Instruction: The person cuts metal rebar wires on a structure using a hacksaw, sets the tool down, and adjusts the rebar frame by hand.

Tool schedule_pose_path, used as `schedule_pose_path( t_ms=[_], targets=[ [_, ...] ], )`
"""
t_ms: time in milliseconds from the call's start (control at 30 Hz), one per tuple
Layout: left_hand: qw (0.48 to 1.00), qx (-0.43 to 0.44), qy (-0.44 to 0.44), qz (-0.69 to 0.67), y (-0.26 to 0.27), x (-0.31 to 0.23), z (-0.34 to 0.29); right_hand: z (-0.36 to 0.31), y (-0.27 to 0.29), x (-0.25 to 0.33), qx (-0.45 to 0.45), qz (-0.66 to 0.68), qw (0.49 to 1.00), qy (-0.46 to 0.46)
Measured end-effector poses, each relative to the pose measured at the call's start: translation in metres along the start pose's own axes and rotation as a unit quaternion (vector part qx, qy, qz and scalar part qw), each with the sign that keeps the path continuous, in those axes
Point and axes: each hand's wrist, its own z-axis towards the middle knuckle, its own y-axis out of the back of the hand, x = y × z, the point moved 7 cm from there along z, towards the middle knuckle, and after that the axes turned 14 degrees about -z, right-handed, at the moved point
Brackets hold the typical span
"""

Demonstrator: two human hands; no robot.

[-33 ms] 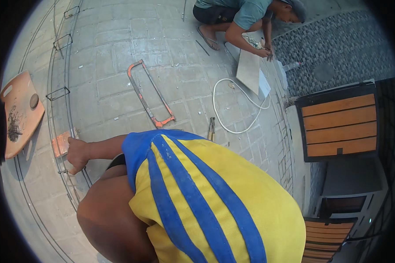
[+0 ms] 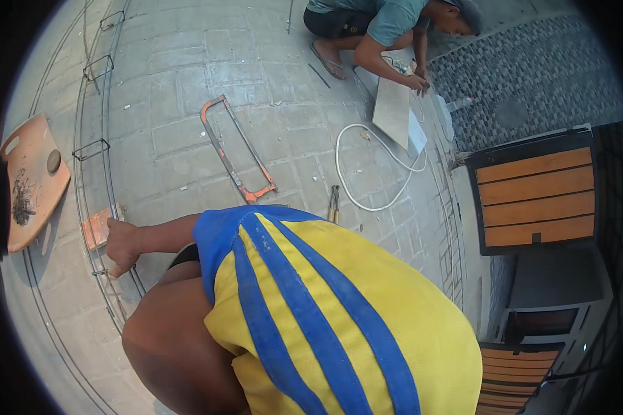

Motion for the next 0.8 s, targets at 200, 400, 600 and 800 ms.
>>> schedule_pose_path(
  t_ms=[200, 400, 600, 800],
  targets=[
    [1.0, 0.003, -0.004, -0.004, -0.013, -0.009, 0.015, -0.006, -0.002, -0.004, 0.002, 0.005, 1.0, -0.009],
    [1.0, -0.005, 0.015, -0.008, -0.008, -0.01, 0.029, 0.006, 0.02, -0.006, -0.024, 0.016, 1.0, 0.007],
    [0.992, -0.033, 0.124, -0.018, -0.027, -0.013, -0.001, -0.001, 0.029, -0.016, -0.05, 0.092, 0.994, -0.014],
    [0.982, -0.033, 0.182, -0.034, -0.036, 0.0, -0.027, -0.003, 0.033, 0.005, -0.049, 0.128, 0.99, -0.016]
  ],
)
